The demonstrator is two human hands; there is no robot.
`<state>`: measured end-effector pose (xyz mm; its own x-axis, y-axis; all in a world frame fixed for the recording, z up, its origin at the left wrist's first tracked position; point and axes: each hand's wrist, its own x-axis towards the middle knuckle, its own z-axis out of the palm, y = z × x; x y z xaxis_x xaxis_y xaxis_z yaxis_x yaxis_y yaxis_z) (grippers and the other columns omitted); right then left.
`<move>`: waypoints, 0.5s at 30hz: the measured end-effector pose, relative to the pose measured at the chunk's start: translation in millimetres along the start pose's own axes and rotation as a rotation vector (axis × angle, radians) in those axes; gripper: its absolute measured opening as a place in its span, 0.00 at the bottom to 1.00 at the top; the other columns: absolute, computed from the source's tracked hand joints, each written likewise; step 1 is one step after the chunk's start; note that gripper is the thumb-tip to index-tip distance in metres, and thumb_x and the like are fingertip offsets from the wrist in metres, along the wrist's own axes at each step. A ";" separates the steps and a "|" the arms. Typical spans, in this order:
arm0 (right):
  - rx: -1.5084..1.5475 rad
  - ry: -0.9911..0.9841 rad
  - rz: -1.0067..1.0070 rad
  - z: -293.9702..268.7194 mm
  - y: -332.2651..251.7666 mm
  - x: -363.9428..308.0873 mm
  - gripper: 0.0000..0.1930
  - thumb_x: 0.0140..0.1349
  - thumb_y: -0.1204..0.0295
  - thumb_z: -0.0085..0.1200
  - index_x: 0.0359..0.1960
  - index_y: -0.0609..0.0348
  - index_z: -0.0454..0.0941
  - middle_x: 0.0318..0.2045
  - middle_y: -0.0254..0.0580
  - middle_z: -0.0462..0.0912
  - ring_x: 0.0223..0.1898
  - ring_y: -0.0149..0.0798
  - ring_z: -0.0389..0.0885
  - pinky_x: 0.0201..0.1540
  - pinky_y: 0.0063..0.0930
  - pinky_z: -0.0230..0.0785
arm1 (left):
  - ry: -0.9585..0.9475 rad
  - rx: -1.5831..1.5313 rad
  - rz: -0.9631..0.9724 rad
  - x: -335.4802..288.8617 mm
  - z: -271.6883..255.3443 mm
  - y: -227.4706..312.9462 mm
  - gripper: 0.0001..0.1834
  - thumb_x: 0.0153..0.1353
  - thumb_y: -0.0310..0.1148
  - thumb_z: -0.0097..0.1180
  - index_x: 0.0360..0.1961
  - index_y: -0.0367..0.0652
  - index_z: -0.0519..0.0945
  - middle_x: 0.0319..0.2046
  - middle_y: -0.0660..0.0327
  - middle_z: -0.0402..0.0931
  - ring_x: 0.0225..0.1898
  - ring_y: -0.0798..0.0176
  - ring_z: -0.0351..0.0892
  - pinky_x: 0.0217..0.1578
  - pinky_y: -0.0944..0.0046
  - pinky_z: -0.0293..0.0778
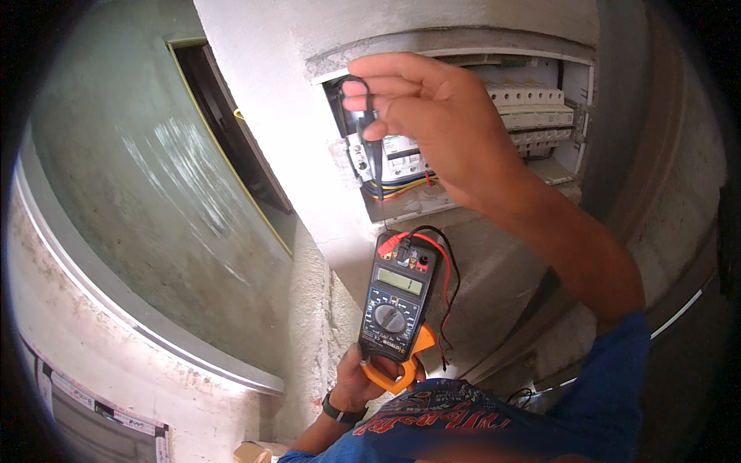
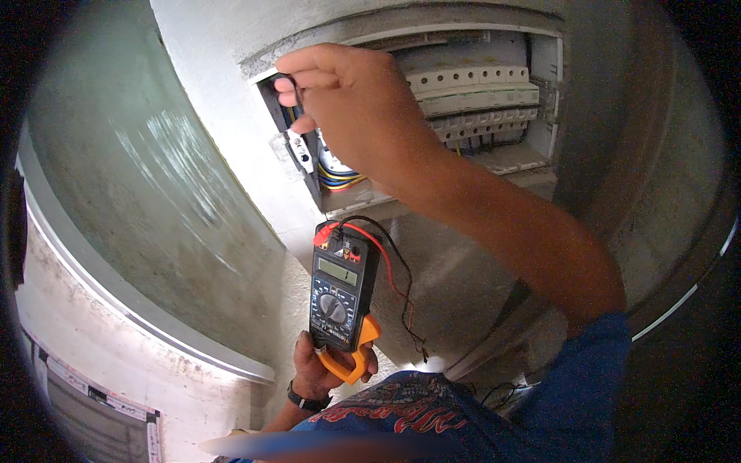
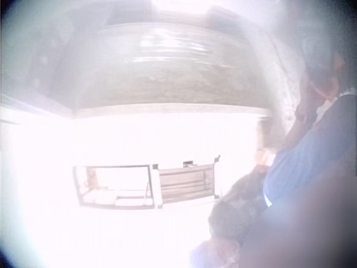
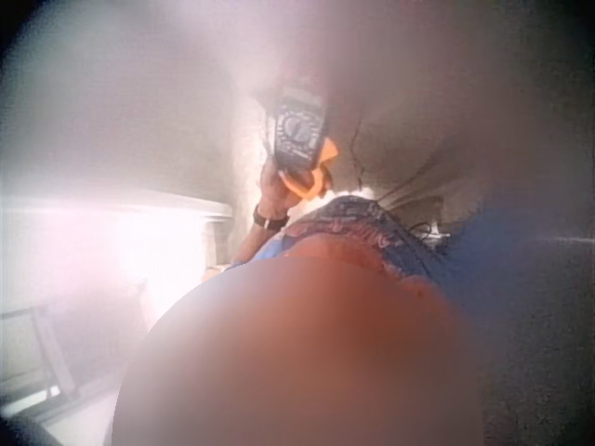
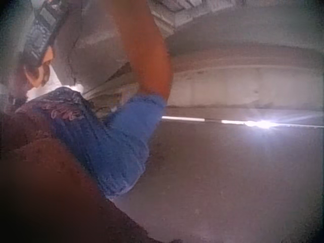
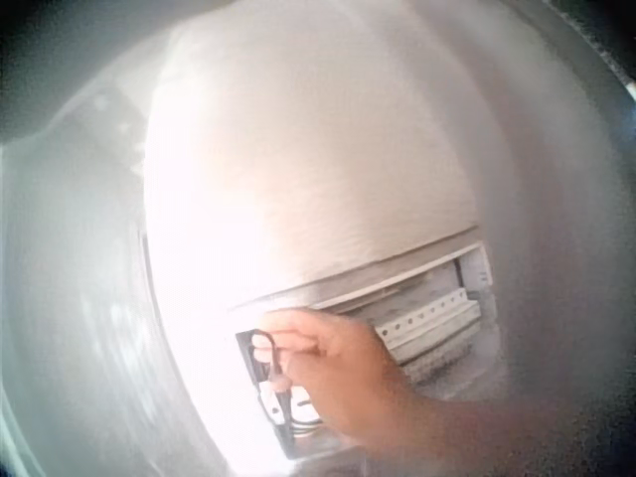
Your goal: The person uses a multimeter with red and black probes to test terminals in an open electrical distribution board. They move the probes between multiple breaker terminals, then remove the probes and point at the wiring inside the panel.
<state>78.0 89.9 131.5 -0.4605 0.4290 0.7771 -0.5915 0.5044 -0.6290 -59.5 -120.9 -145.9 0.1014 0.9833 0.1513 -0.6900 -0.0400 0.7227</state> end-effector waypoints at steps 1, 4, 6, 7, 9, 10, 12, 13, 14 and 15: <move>-0.084 -0.017 -0.018 -1.7 0.5 0.3 0.24 0.67 0.86 0.46 0.64 0.69 0.78 0.56 0.52 0.87 0.55 0.39 0.88 0.51 0.29 0.80 | 0.004 0.006 -0.005 -2.3 1.7 2.5 0.59 0.61 0.80 0.54 0.74 0.37 0.68 0.56 0.41 0.81 0.47 0.37 0.88 0.36 0.49 0.85; -0.371 -0.013 -0.278 4.3 13.4 7.6 0.23 0.66 0.87 0.45 0.62 0.66 0.79 0.53 0.48 0.88 0.48 0.35 0.87 0.48 0.29 0.80 | -0.028 0.005 -0.009 -1.5 3.5 8.2 0.59 0.62 0.80 0.54 0.75 0.38 0.68 0.56 0.42 0.80 0.47 0.37 0.88 0.35 0.49 0.85; -0.521 -0.007 -0.362 5.1 18.4 6.9 0.22 0.66 0.87 0.45 0.60 0.65 0.79 0.51 0.48 0.89 0.45 0.34 0.87 0.47 0.29 0.79 | -0.089 -0.047 -0.013 -0.4 3.0 10.5 0.56 0.64 0.77 0.54 0.74 0.37 0.68 0.58 0.41 0.80 0.48 0.36 0.87 0.39 0.48 0.85; -0.570 -0.016 -0.327 3.3 16.6 5.8 0.21 0.66 0.86 0.45 0.60 0.65 0.79 0.50 0.48 0.89 0.44 0.33 0.87 0.46 0.29 0.79 | -0.134 -0.096 -0.014 2.0 2.4 10.7 0.54 0.66 0.75 0.54 0.74 0.35 0.68 0.59 0.41 0.80 0.50 0.35 0.87 0.42 0.48 0.85; -0.697 -0.053 -0.254 1.0 10.6 6.1 0.21 0.66 0.85 0.47 0.60 0.64 0.78 0.50 0.51 0.89 0.43 0.37 0.88 0.47 0.31 0.79 | -0.178 -0.143 -0.017 7.2 1.5 12.5 0.53 0.67 0.73 0.55 0.73 0.34 0.68 0.59 0.40 0.80 0.52 0.35 0.86 0.45 0.47 0.85; -0.771 -0.077 -0.210 0.0 8.1 5.8 0.22 0.65 0.85 0.47 0.61 0.64 0.78 0.49 0.54 0.88 0.44 0.41 0.89 0.48 0.33 0.79 | -0.171 -0.141 -0.025 6.6 2.3 13.3 0.53 0.67 0.74 0.54 0.73 0.34 0.68 0.59 0.41 0.80 0.52 0.35 0.86 0.45 0.48 0.85; -0.892 -0.092 -0.229 7.7 5.0 3.2 0.23 0.65 0.83 0.49 0.62 0.63 0.78 0.50 0.58 0.87 0.46 0.50 0.89 0.51 0.39 0.79 | -0.170 -0.130 -0.034 1.1 2.5 16.8 0.54 0.66 0.75 0.53 0.73 0.34 0.68 0.58 0.41 0.80 0.52 0.36 0.86 0.44 0.48 0.85; -0.939 -0.084 -0.295 10.8 6.8 2.6 0.23 0.65 0.82 0.50 0.62 0.63 0.78 0.51 0.60 0.87 0.48 0.55 0.88 0.54 0.42 0.78 | -0.174 -0.120 -0.032 1.3 1.8 17.7 0.54 0.66 0.75 0.53 0.73 0.34 0.68 0.58 0.41 0.80 0.52 0.36 0.86 0.44 0.48 0.85; -0.984 -0.076 -0.363 13.4 8.8 2.1 0.23 0.65 0.81 0.50 0.63 0.63 0.78 0.51 0.62 0.86 0.49 0.60 0.88 0.56 0.45 0.78 | -0.178 -0.108 -0.029 2.2 1.1 18.9 0.55 0.66 0.76 0.53 0.73 0.34 0.68 0.58 0.41 0.80 0.51 0.36 0.86 0.44 0.48 0.85; -1.015 -0.061 -0.411 17.1 10.7 1.3 0.22 0.64 0.80 0.52 0.61 0.64 0.79 0.50 0.64 0.86 0.50 0.61 0.88 0.57 0.47 0.78 | -0.190 -0.108 -0.033 3.0 0.3 20.2 0.55 0.65 0.76 0.53 0.73 0.35 0.68 0.58 0.41 0.79 0.52 0.36 0.86 0.44 0.48 0.85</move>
<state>59.7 83.0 126.2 -0.4014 0.0636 0.9137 0.1003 0.9946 -0.0252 -72.9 -118.8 -130.6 0.2517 0.9322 0.2602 -0.7555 0.0212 0.6548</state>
